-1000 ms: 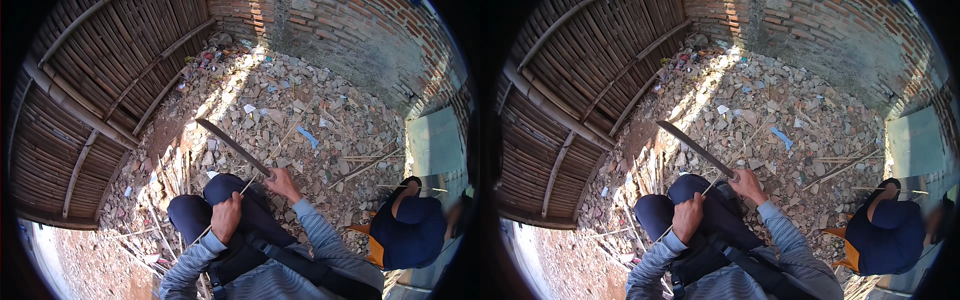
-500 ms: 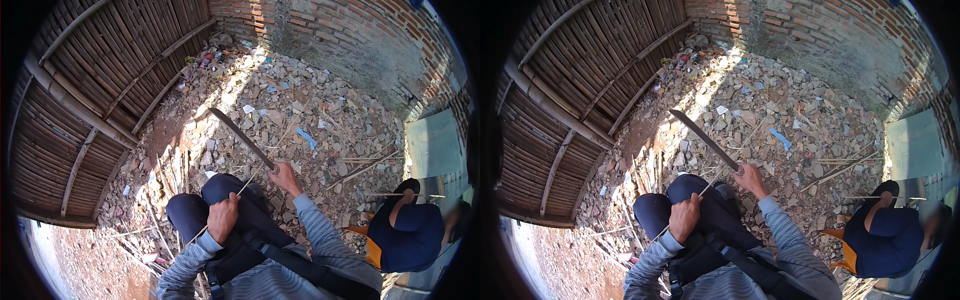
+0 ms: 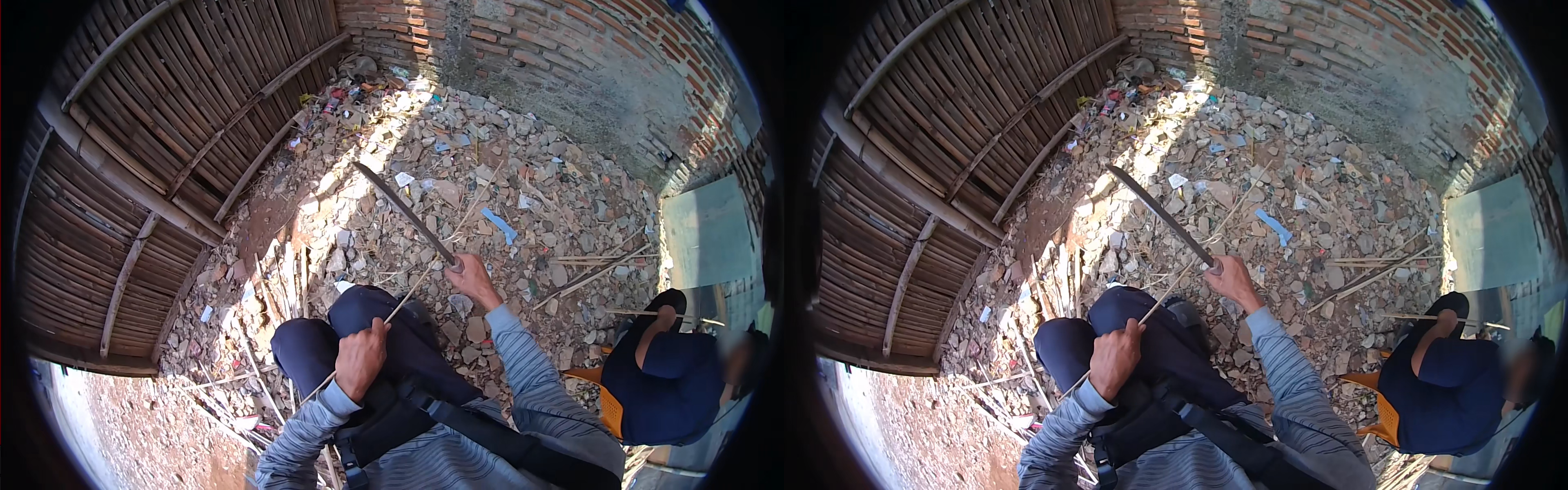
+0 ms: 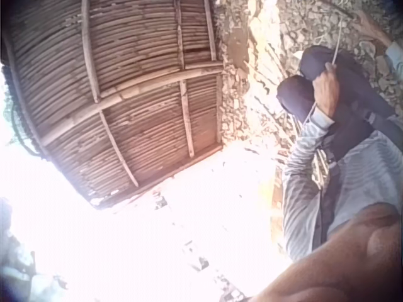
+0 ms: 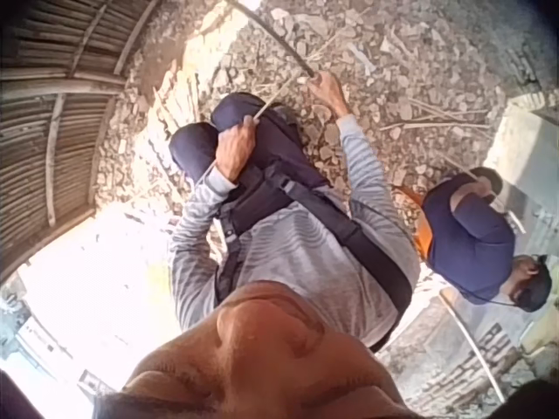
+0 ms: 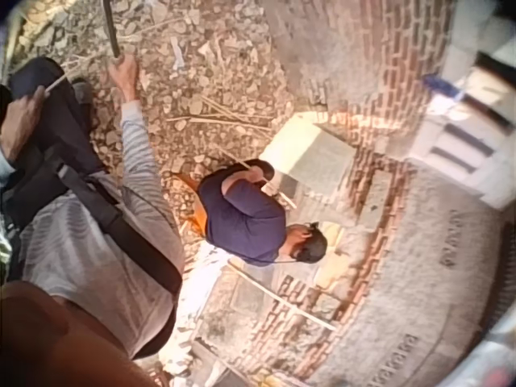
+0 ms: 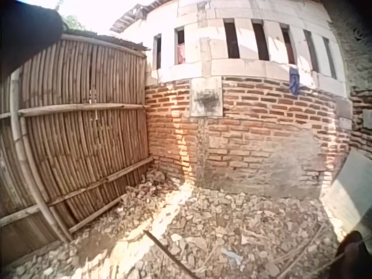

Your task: The person holds a bamboo strip and scrapes along its length with a machete, shaving and smoothing the strip.

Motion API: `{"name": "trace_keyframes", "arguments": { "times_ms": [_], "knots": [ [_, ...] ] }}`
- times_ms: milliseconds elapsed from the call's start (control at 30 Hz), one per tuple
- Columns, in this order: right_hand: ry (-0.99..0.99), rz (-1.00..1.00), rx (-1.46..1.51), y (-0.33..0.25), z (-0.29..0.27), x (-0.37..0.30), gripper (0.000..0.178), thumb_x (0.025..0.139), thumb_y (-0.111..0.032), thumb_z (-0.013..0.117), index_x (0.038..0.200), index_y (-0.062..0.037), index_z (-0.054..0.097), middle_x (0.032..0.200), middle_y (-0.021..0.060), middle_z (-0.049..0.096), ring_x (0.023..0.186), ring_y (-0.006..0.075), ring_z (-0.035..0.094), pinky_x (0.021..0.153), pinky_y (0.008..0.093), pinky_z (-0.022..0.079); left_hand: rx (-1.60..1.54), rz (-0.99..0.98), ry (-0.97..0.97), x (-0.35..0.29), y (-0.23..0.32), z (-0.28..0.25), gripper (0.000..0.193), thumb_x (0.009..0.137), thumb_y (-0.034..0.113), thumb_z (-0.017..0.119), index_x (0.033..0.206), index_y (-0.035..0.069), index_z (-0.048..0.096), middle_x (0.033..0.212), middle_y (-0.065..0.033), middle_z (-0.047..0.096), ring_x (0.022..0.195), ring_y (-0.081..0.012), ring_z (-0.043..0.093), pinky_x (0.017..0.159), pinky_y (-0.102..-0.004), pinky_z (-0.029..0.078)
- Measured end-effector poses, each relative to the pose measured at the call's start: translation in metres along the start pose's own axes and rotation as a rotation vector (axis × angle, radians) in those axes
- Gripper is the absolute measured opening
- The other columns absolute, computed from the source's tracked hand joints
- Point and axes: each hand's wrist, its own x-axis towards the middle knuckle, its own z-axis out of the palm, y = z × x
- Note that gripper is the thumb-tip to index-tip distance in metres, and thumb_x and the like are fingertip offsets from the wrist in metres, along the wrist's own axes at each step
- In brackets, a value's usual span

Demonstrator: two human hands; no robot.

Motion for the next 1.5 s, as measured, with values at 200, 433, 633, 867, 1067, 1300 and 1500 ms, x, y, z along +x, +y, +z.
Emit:
{"name": "trace_keyframes", "arguments": {
  "times_ms": [200, 433, 633, 867, 1067, 1300, 1500],
  "knots": [
    [0.061, 0.107, -0.166, 0.007, -0.019, 0.024, 0.031, 0.079, -0.025, 0.080, 0.089, 0.0021, 0.071, 0.072, 0.0185, 0.069, 0.069, 0.0388, 0.069, 0.067, 0.0465, 0.054, -0.018, -0.016, -0.026, 0.001, -0.006, 0.003, 0.030, 0.108, 0.030, 0.054, 0.088, 0.008, 0.051, 0.060, -0.0143, 0.063, 0.052, -0.0349, 0.065, 0.046, -0.0475, 0.049],
    [0.046, -0.002, -0.201, -0.011, -0.018, 0.015, 0.026, 0.078, -0.026, 0.079, 0.092, -0.0041, 0.074, 0.076, 0.0158, 0.071, 0.073, 0.0390, 0.070, 0.068, 0.0473, 0.056, -0.104, -0.026, -0.002, -0.001, -0.011, 0.001, 0.029, 0.108, 0.030, 0.054, 0.090, 0.008, 0.050, 0.059, -0.0162, 0.062, 0.052, -0.0388, 0.063, 0.046, -0.0501, 0.048],
    [0.136, 0.059, -0.262, 0.007, -0.030, 0.028, 0.029, 0.080, -0.025, 0.078, 0.091, 0.0014, 0.071, 0.077, 0.0207, 0.071, 0.074, 0.0402, 0.071, 0.068, 0.0464, 0.055, -0.093, -0.031, -0.009, -0.009, -0.011, -0.003, 0.029, 0.108, 0.030, 0.055, 0.090, 0.008, 0.049, 0.059, -0.0165, 0.062, 0.052, -0.0396, 0.063, 0.046, -0.0507, 0.048],
    [0.103, -0.010, -0.255, -0.019, -0.034, 0.024, 0.028, 0.079, -0.025, 0.079, 0.098, -0.0052, 0.077, 0.077, 0.0190, 0.072, 0.073, 0.0400, 0.071, 0.067, 0.0472, 0.056, -0.106, -0.057, -0.012, -0.014, -0.016, -0.007, 0.028, 0.108, 0.029, 0.055, 0.090, 0.008, 0.050, 0.058, -0.0165, 0.061, 0.052, -0.0394, 0.064, 0.046, -0.0513, 0.047],
    [0.142, 0.057, -0.334, -0.002, -0.042, 0.036, 0.031, 0.080, -0.030, 0.080, 0.100, -0.0063, 0.077, 0.078, 0.0178, 0.073, 0.074, 0.0396, 0.072, 0.068, 0.0478, 0.058, -0.089, -0.073, -0.039, -0.025, -0.031, -0.015, 0.029, 0.108, 0.029, 0.055, 0.089, 0.008, 0.051, 0.060, -0.0155, 0.064, 0.052, -0.0381, 0.064, 0.046, -0.0503, 0.048],
    [0.105, 0.016, -0.349, -0.025, -0.044, 0.037, 0.034, 0.078, -0.028, 0.082, 0.103, -0.0060, 0.076, 0.079, 0.0142, 0.074, 0.075, 0.0383, 0.072, 0.070, 0.0475, 0.058, -0.055, -0.099, -0.022, -0.044, -0.038, -0.045, 0.027, 0.108, 0.029, 0.054, 0.090, 0.009, 0.051, 0.064, -0.0141, 0.065, 0.055, -0.0378, 0.065, 0.047, -0.0512, 0.046],
    [0.227, -0.019, -0.258, 0.000, -0.057, 0.062, 0.031, 0.079, -0.026, 0.080, 0.098, -0.0013, 0.075, 0.077, 0.0174, 0.072, 0.074, 0.0383, 0.071, 0.069, 0.0465, 0.057, -0.059, -0.140, -0.046, -0.059, -0.041, -0.059, 0.027, 0.107, 0.028, 0.056, 0.089, 0.009, 0.051, 0.064, -0.0146, 0.065, 0.056, -0.0404, 0.064, 0.050, -0.0522, 0.047]
  ]
}}
